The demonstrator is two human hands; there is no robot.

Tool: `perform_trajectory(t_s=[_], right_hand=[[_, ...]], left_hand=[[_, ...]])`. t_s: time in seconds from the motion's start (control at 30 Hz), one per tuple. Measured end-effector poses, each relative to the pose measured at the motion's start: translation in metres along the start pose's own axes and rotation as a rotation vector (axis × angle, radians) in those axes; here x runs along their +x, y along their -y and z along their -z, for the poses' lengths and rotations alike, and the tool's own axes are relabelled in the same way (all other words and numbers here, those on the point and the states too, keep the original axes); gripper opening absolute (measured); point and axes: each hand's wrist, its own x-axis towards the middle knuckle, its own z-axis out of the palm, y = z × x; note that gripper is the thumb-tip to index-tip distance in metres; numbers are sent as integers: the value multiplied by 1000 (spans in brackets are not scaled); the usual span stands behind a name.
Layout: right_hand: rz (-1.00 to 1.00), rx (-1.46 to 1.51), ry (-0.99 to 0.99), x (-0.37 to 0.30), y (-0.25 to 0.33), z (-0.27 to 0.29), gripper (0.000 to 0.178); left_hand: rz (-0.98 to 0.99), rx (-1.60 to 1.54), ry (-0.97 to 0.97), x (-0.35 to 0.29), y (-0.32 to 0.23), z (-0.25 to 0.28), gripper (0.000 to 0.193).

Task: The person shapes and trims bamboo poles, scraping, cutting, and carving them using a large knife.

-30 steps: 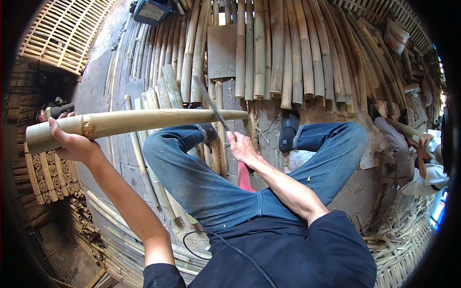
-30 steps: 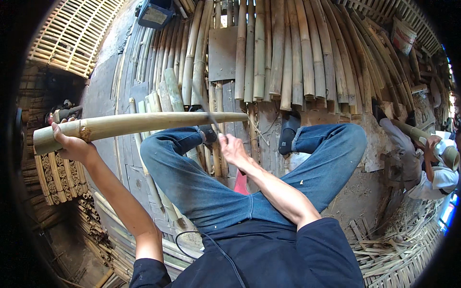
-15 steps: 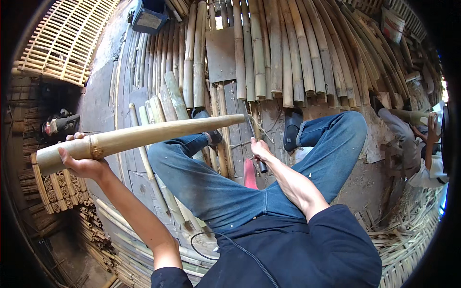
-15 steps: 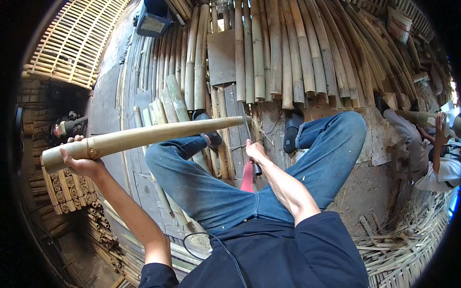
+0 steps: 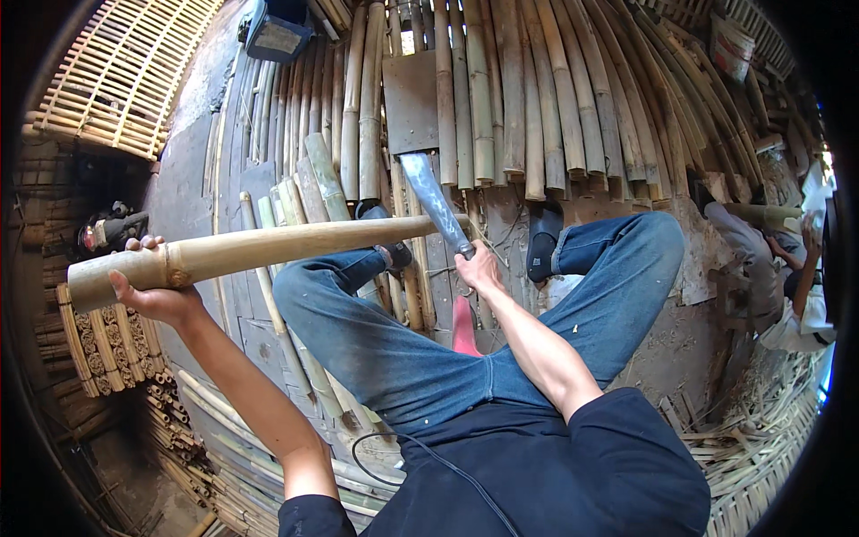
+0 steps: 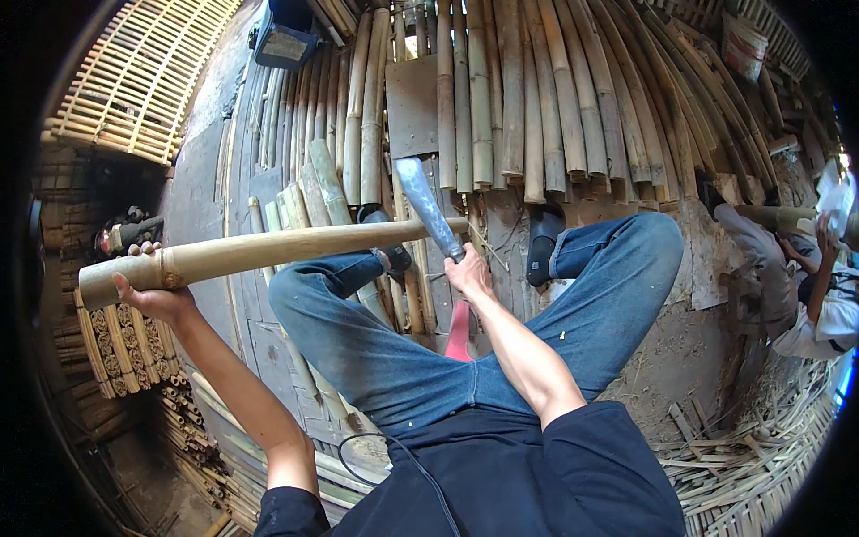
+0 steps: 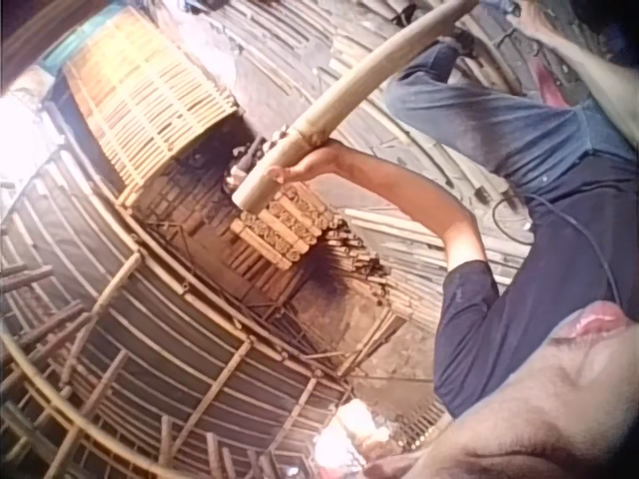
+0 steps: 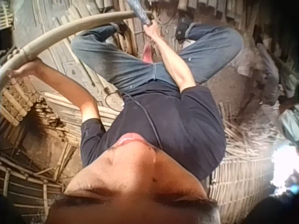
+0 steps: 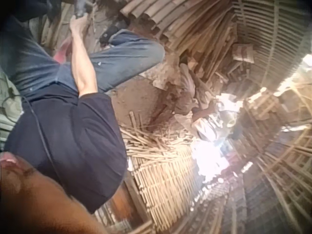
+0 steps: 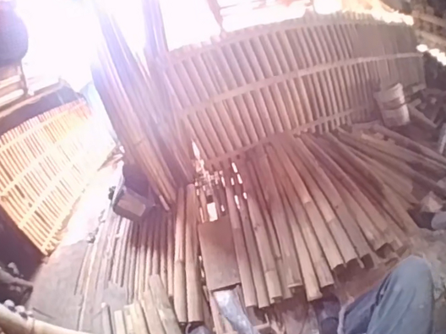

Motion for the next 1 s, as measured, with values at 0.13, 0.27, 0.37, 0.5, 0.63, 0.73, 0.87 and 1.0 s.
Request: perform_trajectory(t_s=[0.13, 0.27, 0.37, 0.5, 0.63, 0.73, 0.87, 1.0], right_hand=[[-172, 171, -35, 40, -40, -23, 67], [-412, 520, 163, 32, -30, -31, 59], [-558, 676, 229, 38, -38, -42, 60], [-394, 652, 273, 7, -24, -53, 56], [1, 351, 285, -22, 6, -21, 58], [-125, 263, 218, 12, -3, -24, 64], [-413, 372, 180, 37, -40, -43, 66], [-407, 435, 228, -1, -16, -38, 66]], left_hand=[[9, 3, 18, -4, 8, -17, 55], [6, 29, 5, -3, -2, 1, 55], [52, -13, 12, -6, 1, 0, 50], [4, 38, -81, -13, 10, -6, 52], [-15, 58, -109, -6, 0, 12, 53], [1, 21, -68, -10, 5, 5, 52], [-14, -86, 50, -10, 16, -6, 50], [-25, -162, 128, -1, 12, 2, 51]])
